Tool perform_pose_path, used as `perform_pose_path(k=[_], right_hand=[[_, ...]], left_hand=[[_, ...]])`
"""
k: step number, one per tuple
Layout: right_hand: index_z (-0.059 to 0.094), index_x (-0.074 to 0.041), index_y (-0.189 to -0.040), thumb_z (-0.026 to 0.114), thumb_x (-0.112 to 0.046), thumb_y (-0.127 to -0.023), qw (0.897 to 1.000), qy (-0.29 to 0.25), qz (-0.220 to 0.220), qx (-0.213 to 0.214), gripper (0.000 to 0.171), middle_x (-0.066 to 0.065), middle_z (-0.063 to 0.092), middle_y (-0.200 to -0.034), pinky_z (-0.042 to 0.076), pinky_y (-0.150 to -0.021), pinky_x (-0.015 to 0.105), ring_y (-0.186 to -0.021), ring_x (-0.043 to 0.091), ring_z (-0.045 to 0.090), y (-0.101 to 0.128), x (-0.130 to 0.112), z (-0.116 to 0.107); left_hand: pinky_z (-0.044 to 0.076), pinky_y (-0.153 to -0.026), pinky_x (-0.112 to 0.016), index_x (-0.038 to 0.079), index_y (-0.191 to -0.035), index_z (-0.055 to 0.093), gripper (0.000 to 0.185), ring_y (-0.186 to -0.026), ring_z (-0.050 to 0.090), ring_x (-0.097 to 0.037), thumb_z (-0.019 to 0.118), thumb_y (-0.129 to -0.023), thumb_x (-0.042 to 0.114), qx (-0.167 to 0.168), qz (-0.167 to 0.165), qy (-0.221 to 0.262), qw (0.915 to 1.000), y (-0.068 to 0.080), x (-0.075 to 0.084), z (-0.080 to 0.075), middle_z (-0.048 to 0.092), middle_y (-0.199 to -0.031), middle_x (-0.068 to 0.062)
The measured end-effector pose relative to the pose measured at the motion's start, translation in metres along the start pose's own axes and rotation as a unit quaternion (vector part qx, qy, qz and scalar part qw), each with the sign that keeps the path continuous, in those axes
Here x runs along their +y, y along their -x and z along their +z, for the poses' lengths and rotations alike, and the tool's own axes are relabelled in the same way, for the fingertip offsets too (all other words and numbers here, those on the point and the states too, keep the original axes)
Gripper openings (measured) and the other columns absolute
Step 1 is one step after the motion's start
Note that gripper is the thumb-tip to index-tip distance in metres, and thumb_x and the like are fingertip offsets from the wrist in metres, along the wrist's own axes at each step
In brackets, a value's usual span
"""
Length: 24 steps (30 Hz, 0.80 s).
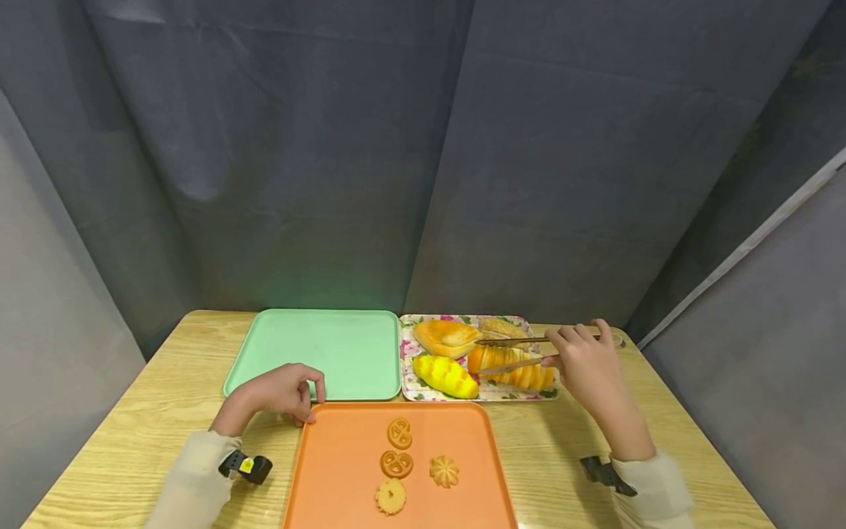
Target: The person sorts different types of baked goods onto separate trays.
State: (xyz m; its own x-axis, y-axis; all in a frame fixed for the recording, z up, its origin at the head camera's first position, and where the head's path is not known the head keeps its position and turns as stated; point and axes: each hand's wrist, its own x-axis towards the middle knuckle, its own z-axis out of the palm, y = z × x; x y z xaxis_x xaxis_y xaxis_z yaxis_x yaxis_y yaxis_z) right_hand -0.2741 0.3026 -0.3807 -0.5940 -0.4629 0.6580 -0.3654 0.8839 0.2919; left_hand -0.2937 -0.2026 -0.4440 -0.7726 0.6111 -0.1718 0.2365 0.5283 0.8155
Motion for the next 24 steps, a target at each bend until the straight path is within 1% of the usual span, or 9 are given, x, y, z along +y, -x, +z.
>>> perform_pose_path(k=[4,8,12,15,17,20,24], right_hand=[[0.074,-0.003,-0.102,0.089,-0.016,-0.073,1.0,-0.011,0.011,-0.016,0.035,0.014,0.073,-0.093,0.04,-0.095,0.063,-0.085,0.034,0.066,0.0012,0.0007,-0.0004],[0.073,-0.002,-0.108,0.089,-0.016,-0.073,0.998,-0.025,0.023,-0.045,0.041,0.016,0.073,-0.098,0.038,-0.094,0.066,-0.091,0.035,0.067,0.002,0.0011,-0.0023],[0.073,-0.002,-0.112,0.087,-0.02,-0.075,0.995,-0.036,0.04,-0.086,0.044,0.017,0.072,-0.103,0.036,-0.097,0.069,-0.097,0.036,0.067,0.0019,0.0013,-0.0059],[0.073,-0.002,-0.114,0.085,-0.023,-0.078,0.991,-0.041,0.052,-0.12,0.043,0.017,0.072,-0.105,0.034,-0.1,0.072,-0.101,0.037,0.066,0.0017,0.0015,-0.008],[0.072,-0.002,-0.115,0.084,-0.024,-0.08,0.988,-0.043,0.056,-0.135,0.043,0.017,0.072,-0.107,0.033,-0.101,0.073,-0.102,0.037,0.066,0.0017,0.0018,-0.0083],[0.072,-0.002,-0.116,0.084,-0.024,-0.08,0.988,-0.047,0.054,-0.137,0.043,0.017,0.072,-0.107,0.033,-0.102,0.073,-0.103,0.037,0.066,0.0018,0.0021,-0.0077],[0.072,-0.002,-0.116,0.086,-0.022,-0.078,0.991,-0.047,0.051,-0.112,0.045,0.017,0.072,-0.104,0.035,-0.1,0.071,-0.098,0.036,0.067,0.0021,0.0023,-0.0062]], left_hand=[[0.057,-0.059,-0.036,-0.001,-0.098,0.065,0.021,-0.059,0.066,-0.021,0.079,-0.082,-0.006,0.002,-0.005,-0.002,1.0,0.0002,0.0009,0.0001,0.067,-0.065,-0.015],[0.056,-0.058,-0.035,-0.001,-0.097,0.065,0.02,-0.058,0.065,-0.02,0.078,-0.082,-0.006,0.002,-0.008,-0.008,0.9999,-0.0003,0.0,0.0001,0.067,-0.065,-0.013],[0.056,-0.058,-0.035,-0.001,-0.097,0.065,0.019,-0.058,0.066,-0.021,0.077,-0.083,-0.005,-0.001,-0.005,-0.015,0.9999,-0.0006,-0.0006,-0.0001,0.068,-0.065,-0.013],[0.056,-0.058,-0.035,0.0,-0.097,0.066,0.019,-0.059,0.066,-0.022,0.077,-0.083,-0.006,-0.001,-0.005,-0.018,0.9998,-0.001,-0.0015,-0.0002,0.068,-0.065,-0.012],[0.055,-0.058,-0.035,0.0,-0.097,0.066,0.019,-0.059,0.066,-0.022,0.077,-0.083,-0.006,0.0,-0.006,-0.02,0.9998,-0.0013,-0.0021,-0.0002,0.068,-0.065,-0.011],[0.055,-0.057,-0.035,0.0,-0.097,0.066,0.019,-0.059,0.066,-0.021,0.078,-0.083,-0.006,0.0,-0.005,-0.02,0.9998,-0.0019,-0.003,0.0,0.067,-0.064,-0.011],[0.055,-0.057,-0.034,0.0,-0.097,0.066,0.019,-0.057,0.065,-0.019,0.078,-0.083,-0.005,-0.001,-0.003,-0.018,0.9998,-0.0022,-0.0036,-0.0002,0.067,-0.064,-0.011]])
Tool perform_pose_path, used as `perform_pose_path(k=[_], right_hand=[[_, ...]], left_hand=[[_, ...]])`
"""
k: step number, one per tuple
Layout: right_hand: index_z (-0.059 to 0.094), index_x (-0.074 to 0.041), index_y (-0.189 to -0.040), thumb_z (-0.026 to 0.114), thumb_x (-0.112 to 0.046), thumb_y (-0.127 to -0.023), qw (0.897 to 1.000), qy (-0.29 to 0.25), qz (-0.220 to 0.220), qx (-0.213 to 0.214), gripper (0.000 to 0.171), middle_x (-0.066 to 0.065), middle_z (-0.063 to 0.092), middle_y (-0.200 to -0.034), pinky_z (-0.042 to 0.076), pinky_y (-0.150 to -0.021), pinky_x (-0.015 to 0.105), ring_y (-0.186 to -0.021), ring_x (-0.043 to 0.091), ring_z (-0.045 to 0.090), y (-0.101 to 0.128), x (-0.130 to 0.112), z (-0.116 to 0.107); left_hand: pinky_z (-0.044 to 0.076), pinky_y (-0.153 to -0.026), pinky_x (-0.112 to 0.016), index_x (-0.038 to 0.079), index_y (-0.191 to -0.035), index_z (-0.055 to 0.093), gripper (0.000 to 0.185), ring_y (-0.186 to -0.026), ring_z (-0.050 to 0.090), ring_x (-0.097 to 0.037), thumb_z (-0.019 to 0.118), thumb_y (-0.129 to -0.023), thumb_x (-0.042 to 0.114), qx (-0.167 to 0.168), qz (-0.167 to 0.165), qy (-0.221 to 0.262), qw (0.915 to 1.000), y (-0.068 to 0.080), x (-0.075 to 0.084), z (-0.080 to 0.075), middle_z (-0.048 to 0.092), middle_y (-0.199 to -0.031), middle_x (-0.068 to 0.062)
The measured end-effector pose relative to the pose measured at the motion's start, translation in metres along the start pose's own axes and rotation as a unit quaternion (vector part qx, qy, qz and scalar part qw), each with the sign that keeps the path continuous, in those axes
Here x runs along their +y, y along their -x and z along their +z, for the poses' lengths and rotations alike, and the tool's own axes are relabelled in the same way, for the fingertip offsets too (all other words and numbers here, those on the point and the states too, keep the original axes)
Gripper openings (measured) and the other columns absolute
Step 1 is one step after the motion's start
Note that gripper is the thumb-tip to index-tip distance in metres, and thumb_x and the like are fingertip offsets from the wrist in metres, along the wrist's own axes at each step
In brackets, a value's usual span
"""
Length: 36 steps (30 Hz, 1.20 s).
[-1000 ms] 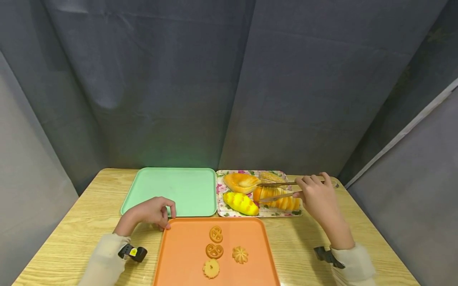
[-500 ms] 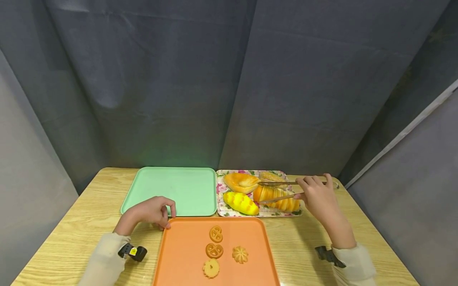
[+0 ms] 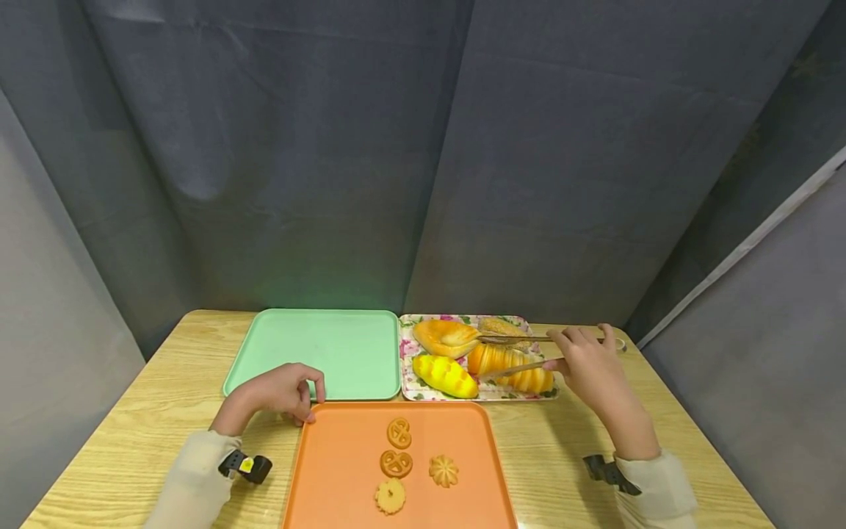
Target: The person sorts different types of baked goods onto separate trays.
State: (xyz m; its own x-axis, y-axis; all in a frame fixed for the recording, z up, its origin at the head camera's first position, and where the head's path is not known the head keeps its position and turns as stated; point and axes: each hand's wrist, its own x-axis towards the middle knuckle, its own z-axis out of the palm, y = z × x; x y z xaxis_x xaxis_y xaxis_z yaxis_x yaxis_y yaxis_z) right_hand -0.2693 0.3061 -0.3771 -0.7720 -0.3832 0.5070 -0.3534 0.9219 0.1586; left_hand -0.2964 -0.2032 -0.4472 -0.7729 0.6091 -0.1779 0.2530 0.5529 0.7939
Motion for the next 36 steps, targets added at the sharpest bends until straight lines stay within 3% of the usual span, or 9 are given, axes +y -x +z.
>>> perform_pose_path(k=[20,30,36], right_hand=[[0.072,-0.002,-0.116,0.086,-0.026,-0.074,0.996,0.007,-0.025,0.086,0.05,0.016,0.069,-0.092,0.045,-0.088,0.063,-0.083,0.037,0.065,-0.002,-0.001,0.003],[0.069,-0.005,-0.127,0.08,-0.033,-0.085,0.999,-0.042,-0.018,0.01,0.052,0.013,0.07,-0.094,0.054,-0.069,0.049,-0.077,0.03,0.067,-0.003,-0.014,0.001],[0.069,-0.009,-0.129,0.077,-0.041,-0.087,0.994,-0.096,-0.009,-0.045,0.053,0.006,0.071,-0.092,0.045,-0.053,0.028,-0.067,0.015,0.063,-0.006,-0.03,0.003]], left_hand=[[0.054,-0.056,-0.033,0.0,-0.097,0.065,0.02,-0.057,0.063,-0.018,0.079,-0.083,-0.004,0.0,0.001,0.001,1.0,0.001,0.0,0.0,0.068,-0.064,-0.012],[0.054,-0.057,-0.034,-0.001,-0.097,0.065,0.019,-0.057,0.063,-0.019,0.078,-0.083,-0.005,0.0,0.001,0.004,1.0,0.002,0.002,0.0,0.068,-0.065,-0.014],[0.055,-0.057,-0.034,-0.001,-0.097,0.065,0.02,-0.056,0.062,-0.018,0.078,-0.083,-0.005,-0.001,-0.001,0.008,1.0,0.001,0.001,0.0,0.066,-0.063,-0.014]])
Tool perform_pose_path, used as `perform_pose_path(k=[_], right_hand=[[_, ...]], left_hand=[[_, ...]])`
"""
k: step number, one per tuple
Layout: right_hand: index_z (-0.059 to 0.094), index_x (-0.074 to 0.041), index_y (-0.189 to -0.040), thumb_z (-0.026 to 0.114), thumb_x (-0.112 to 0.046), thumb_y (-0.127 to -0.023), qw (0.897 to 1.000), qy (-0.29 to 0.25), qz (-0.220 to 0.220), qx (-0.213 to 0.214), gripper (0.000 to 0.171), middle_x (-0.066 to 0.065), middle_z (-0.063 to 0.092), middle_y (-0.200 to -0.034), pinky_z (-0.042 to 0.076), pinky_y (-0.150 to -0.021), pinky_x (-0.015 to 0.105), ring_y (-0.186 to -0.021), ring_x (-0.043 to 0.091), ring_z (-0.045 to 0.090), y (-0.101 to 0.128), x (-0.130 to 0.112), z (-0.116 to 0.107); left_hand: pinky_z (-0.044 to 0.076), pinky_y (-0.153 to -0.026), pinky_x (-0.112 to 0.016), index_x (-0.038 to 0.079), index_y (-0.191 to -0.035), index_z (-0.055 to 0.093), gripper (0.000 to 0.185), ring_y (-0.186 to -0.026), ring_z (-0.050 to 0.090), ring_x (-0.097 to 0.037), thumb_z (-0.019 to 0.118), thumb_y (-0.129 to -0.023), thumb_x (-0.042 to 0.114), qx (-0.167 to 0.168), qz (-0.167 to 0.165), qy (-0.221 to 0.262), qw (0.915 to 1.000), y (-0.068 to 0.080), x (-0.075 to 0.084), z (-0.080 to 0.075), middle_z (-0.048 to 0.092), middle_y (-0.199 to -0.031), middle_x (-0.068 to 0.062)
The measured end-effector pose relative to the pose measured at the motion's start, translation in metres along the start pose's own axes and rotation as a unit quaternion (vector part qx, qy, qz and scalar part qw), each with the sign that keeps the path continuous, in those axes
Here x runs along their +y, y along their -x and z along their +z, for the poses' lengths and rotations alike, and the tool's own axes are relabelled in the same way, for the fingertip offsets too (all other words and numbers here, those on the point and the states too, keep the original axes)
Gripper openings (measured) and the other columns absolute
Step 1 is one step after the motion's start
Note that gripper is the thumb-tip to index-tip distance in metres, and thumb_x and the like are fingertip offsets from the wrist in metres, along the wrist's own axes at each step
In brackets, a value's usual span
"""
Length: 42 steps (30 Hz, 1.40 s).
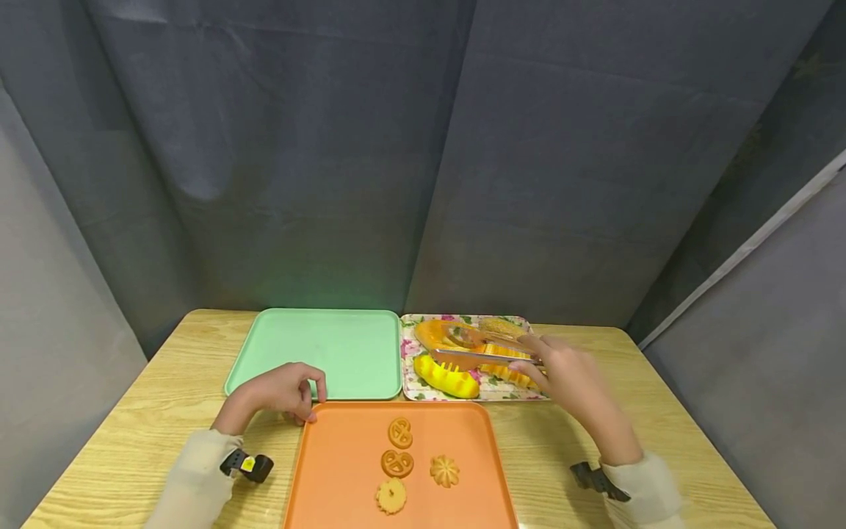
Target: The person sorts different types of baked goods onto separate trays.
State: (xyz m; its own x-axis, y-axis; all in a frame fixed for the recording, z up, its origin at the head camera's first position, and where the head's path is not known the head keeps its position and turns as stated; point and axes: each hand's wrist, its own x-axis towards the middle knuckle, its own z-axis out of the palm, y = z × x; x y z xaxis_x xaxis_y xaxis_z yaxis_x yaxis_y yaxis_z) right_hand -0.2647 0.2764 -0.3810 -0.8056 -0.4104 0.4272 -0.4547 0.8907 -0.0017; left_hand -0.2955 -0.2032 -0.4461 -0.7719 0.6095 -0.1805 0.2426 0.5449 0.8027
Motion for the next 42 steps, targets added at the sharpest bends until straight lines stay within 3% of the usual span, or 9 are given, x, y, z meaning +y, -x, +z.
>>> perform_pose_path(k=[3,9,16,23,32,42], right_hand=[[0.071,-0.011,-0.125,0.08,-0.043,-0.083,0.999,-0.026,-0.005,-0.022,0.054,0.005,0.072,-0.097,0.043,-0.053,0.023,-0.069,0.011,0.063,-0.001,-0.009,0.002],[0.074,-0.013,-0.116,0.082,-0.043,-0.081,0.995,-0.072,-0.036,-0.053,0.047,-0.003,0.065,-0.089,0.038,-0.054,0.019,-0.067,0.003,0.049,-0.002,-0.028,0.005],[0.075,-0.015,-0.117,0.081,-0.04,-0.081,0.988,-0.1,-0.11,-0.038,0.044,-0.002,0.075,-0.103,0.051,-0.062,0.021,-0.08,0.011,0.069,-0.001,-0.046,0.01],[0.077,-0.008,-0.112,0.081,-0.036,-0.081,0.98,-0.117,-0.157,-0.036,0.042,0.001,0.075,-0.1,0.052,-0.063,0.023,-0.079,0.015,0.069,-0.001,-0.053,0.02],[0.075,-0.019,-0.099,0.076,-0.042,-0.084,0.976,-0.128,-0.166,-0.058,0.027,-0.006,0.065,-0.081,0.035,-0.053,0.014,-0.062,-0.004,0.041,-0.002,-0.057,0.028],[0.074,-0.018,-0.098,0.078,-0.037,-0.084,0.979,-0.113,-0.152,-0.078,0.024,-0.008,0.06,-0.08,0.031,-0.052,0.015,-0.062,-0.002,0.038,-0.001,-0.065,0.035]], left_hand=[[0.055,-0.057,-0.035,-0.001,-0.097,0.065,0.02,-0.056,0.061,-0.018,0.078,-0.083,-0.005,0.0,0.001,0.001,1.0,0.0,0.0,0.0,0.066,-0.063,-0.015],[0.055,-0.058,-0.037,-0.002,-0.097,0.065,0.02,-0.057,0.062,-0.02,0.078,-0.083,-0.005,0.001,0.005,0.006,1.0,0.001,0.001,0.0,0.067,-0.065,-0.019],[0.055,-0.057,-0.035,-0.002,-0.097,0.065,0.02,-0.056,0.061,-0.018,0.078,-0.083,-0.005,0.001,0.003,0.005,1.0,0.0,-0.001,0.0,0.066,-0.064,-0.016],[0.055,-0.057,-0.034,-0.001,-0.097,0.066,0.02,-0.056,0.061,-0.017,0.078,-0.083,-0.006,0.001,0.0,0.003,1.0,0.0,-0.001,0.0,0.066,-0.064,-0.015],[0.055,-0.057,-0.035,-0.001,-0.098,0.066,0.02,-0.057,0.062,-0.02,0.078,-0.083,-0.005,0.002,0.004,0.0,1.0,0.0,0.001,-0.001,0.066,-0.064,-0.017],[0.055,-0.057,-0.036,-0.002,-0.097,0.066,0.019,-0.057,0.065,-0.023,0.078,-0.083,-0.006,0.002,0.005,-0.003,1.0,0.0,0.001,-0.001,0.067,-0.064,-0.016]])
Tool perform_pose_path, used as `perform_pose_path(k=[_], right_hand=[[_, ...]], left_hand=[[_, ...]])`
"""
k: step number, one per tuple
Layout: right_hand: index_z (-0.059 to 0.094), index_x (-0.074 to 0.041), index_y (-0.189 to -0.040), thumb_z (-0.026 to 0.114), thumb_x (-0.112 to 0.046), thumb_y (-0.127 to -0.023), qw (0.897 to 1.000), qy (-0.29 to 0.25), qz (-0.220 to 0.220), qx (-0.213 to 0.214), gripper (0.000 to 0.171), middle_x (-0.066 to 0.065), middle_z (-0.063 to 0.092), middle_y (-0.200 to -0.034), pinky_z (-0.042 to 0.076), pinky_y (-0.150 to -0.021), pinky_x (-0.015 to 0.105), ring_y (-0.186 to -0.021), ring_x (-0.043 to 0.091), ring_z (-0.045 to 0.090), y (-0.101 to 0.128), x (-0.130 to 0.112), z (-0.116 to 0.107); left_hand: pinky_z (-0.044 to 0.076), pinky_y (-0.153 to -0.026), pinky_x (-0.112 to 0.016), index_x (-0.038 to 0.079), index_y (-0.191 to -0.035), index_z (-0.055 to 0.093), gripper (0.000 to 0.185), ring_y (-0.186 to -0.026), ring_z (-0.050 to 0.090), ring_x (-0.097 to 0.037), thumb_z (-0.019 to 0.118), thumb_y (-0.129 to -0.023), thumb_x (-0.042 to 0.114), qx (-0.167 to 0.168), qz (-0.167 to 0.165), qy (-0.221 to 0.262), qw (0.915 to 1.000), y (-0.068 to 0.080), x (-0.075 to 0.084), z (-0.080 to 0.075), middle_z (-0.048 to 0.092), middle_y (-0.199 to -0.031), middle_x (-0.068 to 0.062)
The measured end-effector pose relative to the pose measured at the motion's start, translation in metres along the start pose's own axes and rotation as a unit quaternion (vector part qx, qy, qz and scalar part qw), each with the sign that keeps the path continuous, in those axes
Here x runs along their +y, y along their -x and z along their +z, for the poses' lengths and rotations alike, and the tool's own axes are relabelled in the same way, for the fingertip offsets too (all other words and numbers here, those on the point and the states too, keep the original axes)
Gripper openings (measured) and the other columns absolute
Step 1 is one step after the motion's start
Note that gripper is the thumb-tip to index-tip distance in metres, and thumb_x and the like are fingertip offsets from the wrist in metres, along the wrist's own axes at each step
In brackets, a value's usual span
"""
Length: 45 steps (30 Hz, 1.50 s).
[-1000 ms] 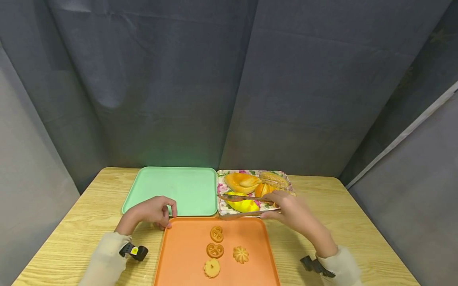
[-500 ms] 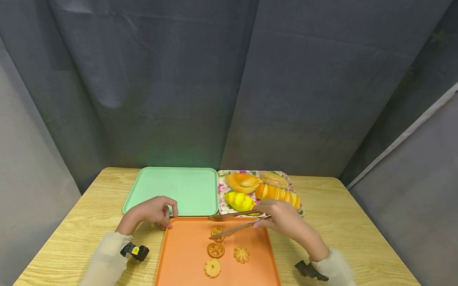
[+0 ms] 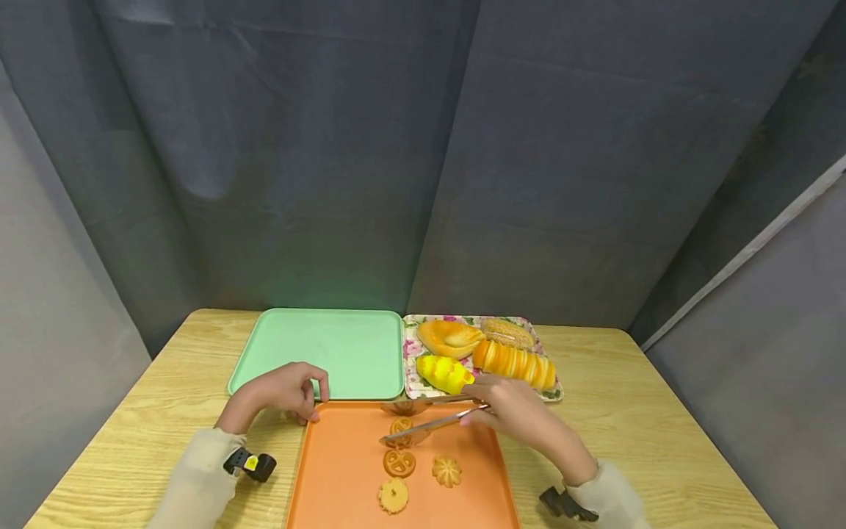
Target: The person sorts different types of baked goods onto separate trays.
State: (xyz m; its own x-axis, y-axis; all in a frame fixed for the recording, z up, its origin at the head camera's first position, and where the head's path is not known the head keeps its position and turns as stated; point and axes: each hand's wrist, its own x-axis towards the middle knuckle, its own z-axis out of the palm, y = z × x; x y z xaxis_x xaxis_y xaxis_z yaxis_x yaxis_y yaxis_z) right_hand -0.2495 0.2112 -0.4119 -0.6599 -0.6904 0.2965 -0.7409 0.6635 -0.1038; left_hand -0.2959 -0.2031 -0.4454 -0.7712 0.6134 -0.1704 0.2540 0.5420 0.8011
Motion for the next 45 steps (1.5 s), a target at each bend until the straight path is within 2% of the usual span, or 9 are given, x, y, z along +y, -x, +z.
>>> perform_pose_path(k=[13,16,22,27,34,39,45], right_hand=[[0.075,-0.016,-0.096,0.076,-0.036,-0.087,1.0,0.005,-0.006,0.021,0.023,-0.009,0.061,-0.078,0.031,-0.051,0.014,-0.06,-0.003,0.038,-0.002,-0.001,0.001],[0.076,-0.015,-0.098,0.075,-0.038,-0.088,1.0,0.008,-0.008,0.025,0.025,-0.008,0.063,-0.08,0.032,-0.051,0.014,-0.061,-0.003,0.041,-0.002,-0.002,0.0],[0.078,-0.013,-0.102,0.077,-0.036,-0.087,0.999,0.004,-0.008,0.044,0.027,-0.003,0.071,-0.087,0.041,-0.054,0.015,-0.066,0.002,0.057,-0.003,-0.002,-0.003],[0.077,-0.017,-0.098,0.079,-0.036,-0.084,0.998,0.015,-0.01,0.065,0.024,-0.007,0.071,-0.085,0.042,-0.056,0.015,-0.066,0.0,0.055,-0.002,-0.001,-0.007],[0.078,-0.012,-0.105,0.08,-0.034,-0.084,0.996,0.013,0.012,0.09,0.031,-0.003,0.074,-0.088,0.045,-0.057,0.018,-0.069,0.006,0.064,-0.006,0.005,-0.008],[0.078,-0.013,-0.111,0.08,-0.036,-0.084,0.994,0.012,0.045,0.095,0.036,0.0,0.075,-0.093,0.042,-0.055,0.018,-0.065,0.005,0.06,-0.016,0.007,-0.011],[0.078,-0.012,-0.104,0.08,-0.037,-0.084,0.992,0.015,0.07,0.101,0.031,-0.004,0.067,-0.079,0.037,-0.053,0.019,-0.06,0.004,0.048,-0.035,0.011,-0.01]], left_hand=[[0.055,-0.057,-0.037,-0.001,-0.097,0.066,0.02,-0.058,0.065,-0.022,0.078,-0.083,-0.006,0.005,-0.006,-0.004,1.0,0.002,0.003,-0.002,0.068,-0.065,-0.015],[0.055,-0.058,-0.037,-0.001,-0.097,0.065,0.02,-0.058,0.064,-0.021,0.078,-0.083,-0.006,0.005,-0.01,-0.002,0.9999,0.003,0.004,-0.002,0.068,-0.065,-0.016],[0.056,-0.058,-0.037,-0.001,-0.097,0.065,0.019,-0.058,0.063,-0.02,0.078,-0.083,-0.006,0.005,-0.008,0.001,1.0,0.003,0.004,-0.003,0.067,-0.065,-0.016],[0.056,-0.059,-0.035,-0.002,-0.098,0.066,0.019,-0.057,0.062,-0.019,0.077,-0.083,-0.006,0.001,-0.001,0.005,1.0,0.001,0.001,-0.002,0.067,-0.065,-0.017],[0.054,-0.057,-0.033,-0.003,-0.097,0.066,0.019,-0.056,0.06,-0.018,0.077,-0.083,-0.007,0.001,0.003,0.003,1.0,0.0,0.001,0.0,0.067,-0.065,-0.017],[0.052,-0.056,-0.03,-0.002,-0.097,0.066,0.019,-0.056,0.06,-0.017,0.078,-0.083,-0.007,0.002,0.001,0.0,1.0,0.0,0.0,0.0,0.067,-0.064,-0.017],[0.054,-0.056,-0.033,-0.001,-0.096,0.066,0.019,-0.057,0.063,-0.019,0.078,-0.082,-0.006,0.003,-0.001,-0.002,1.0,0.0,0.001,0.0,0.068,-0.065,-0.018]])
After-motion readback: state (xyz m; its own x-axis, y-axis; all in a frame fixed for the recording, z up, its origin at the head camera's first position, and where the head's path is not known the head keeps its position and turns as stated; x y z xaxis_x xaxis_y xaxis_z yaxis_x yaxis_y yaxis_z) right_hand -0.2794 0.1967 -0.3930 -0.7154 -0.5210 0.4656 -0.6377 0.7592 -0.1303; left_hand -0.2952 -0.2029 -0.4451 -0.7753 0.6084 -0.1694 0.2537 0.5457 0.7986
